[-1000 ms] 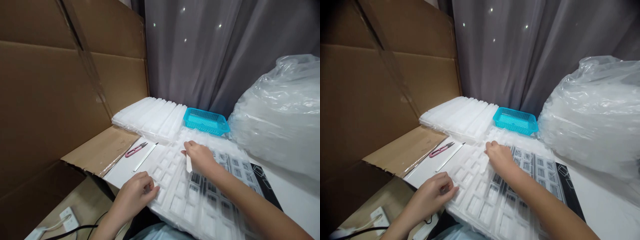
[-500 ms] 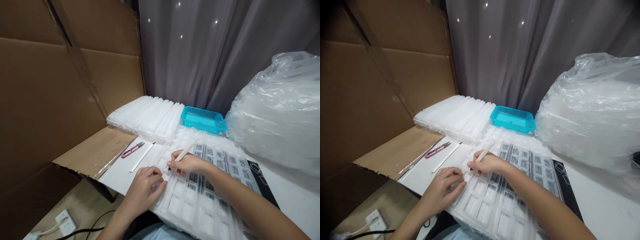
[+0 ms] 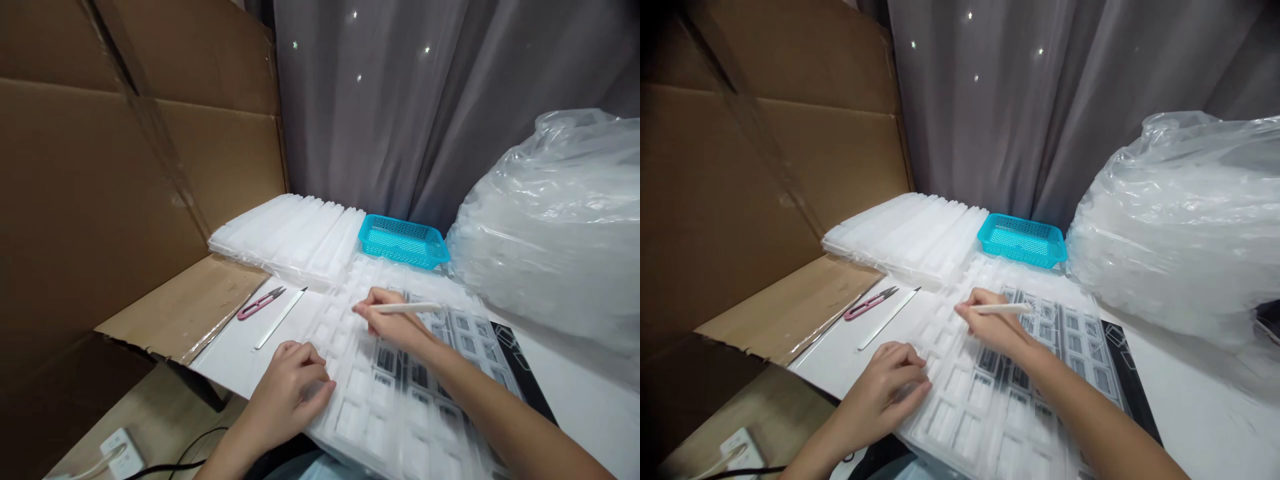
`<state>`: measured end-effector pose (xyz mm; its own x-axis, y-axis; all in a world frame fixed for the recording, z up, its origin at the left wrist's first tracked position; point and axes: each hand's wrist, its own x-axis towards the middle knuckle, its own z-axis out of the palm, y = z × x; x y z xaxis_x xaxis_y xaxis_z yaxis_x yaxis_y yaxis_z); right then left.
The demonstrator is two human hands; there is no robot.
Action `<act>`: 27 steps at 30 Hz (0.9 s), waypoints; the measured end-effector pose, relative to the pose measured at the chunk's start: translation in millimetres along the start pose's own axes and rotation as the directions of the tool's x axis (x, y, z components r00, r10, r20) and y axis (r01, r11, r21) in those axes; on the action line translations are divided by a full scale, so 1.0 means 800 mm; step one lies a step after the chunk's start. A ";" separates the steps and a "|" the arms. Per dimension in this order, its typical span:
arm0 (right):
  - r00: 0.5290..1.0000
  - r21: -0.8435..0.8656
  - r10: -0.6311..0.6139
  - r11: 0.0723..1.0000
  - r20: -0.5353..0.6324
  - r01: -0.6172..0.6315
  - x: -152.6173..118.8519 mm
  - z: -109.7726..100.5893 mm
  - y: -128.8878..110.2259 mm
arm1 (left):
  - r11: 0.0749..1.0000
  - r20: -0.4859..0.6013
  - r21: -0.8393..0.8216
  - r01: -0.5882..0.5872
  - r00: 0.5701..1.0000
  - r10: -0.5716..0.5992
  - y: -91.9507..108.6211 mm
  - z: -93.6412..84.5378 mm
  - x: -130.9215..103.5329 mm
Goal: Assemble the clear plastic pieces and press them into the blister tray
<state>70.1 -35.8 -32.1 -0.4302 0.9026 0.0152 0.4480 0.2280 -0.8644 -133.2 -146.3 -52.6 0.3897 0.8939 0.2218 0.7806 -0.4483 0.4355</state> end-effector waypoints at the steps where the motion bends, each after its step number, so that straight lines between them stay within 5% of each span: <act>1: 0.997 0.050 0.028 0.998 0.075 -0.032 -0.008 0.004 0.005 | 1.000 0.029 -0.017 -0.025 0.999 0.026 0.003 -0.002 0.000; 7: 0.944 0.077 0.034 0.995 0.328 -0.063 -0.040 0.006 0.030 | 0.977 0.197 -0.177 -0.122 0.968 0.156 0.008 -0.018 0.006; 11: 0.863 0.185 0.057 0.968 0.502 -0.171 -0.024 0.002 0.023 | 0.924 0.186 -0.307 -0.229 0.937 0.294 -0.007 -0.017 0.019; 15: 0.798 0.100 0.079 0.980 0.597 -0.171 -0.004 0.009 0.016 | 0.893 0.149 -0.361 -0.267 0.929 0.338 -0.019 -0.011 0.024; 21: 0.807 0.012 0.067 0.996 0.587 -0.092 -0.006 0.013 0.014 | 0.900 0.154 -0.358 -0.247 0.936 0.318 -0.019 -0.009 0.023; 24: 0.874 -0.160 -0.096 0.968 0.476 0.193 -0.018 0.012 0.002 | 0.905 0.138 -0.353 -0.237 0.943 0.301 -0.018 -0.007 0.023; 27: 0.914 -0.461 -0.282 0.796 0.291 0.392 -0.026 0.003 -0.007 | 0.910 0.123 -0.342 -0.236 0.948 0.292 -0.019 -0.005 0.021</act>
<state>74.7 -56.6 -28.8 -0.7477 0.6546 0.1117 0.5489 0.7039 -0.4509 -140.4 -124.6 -51.9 0.6580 0.7170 0.2302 0.4509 -0.6200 0.6421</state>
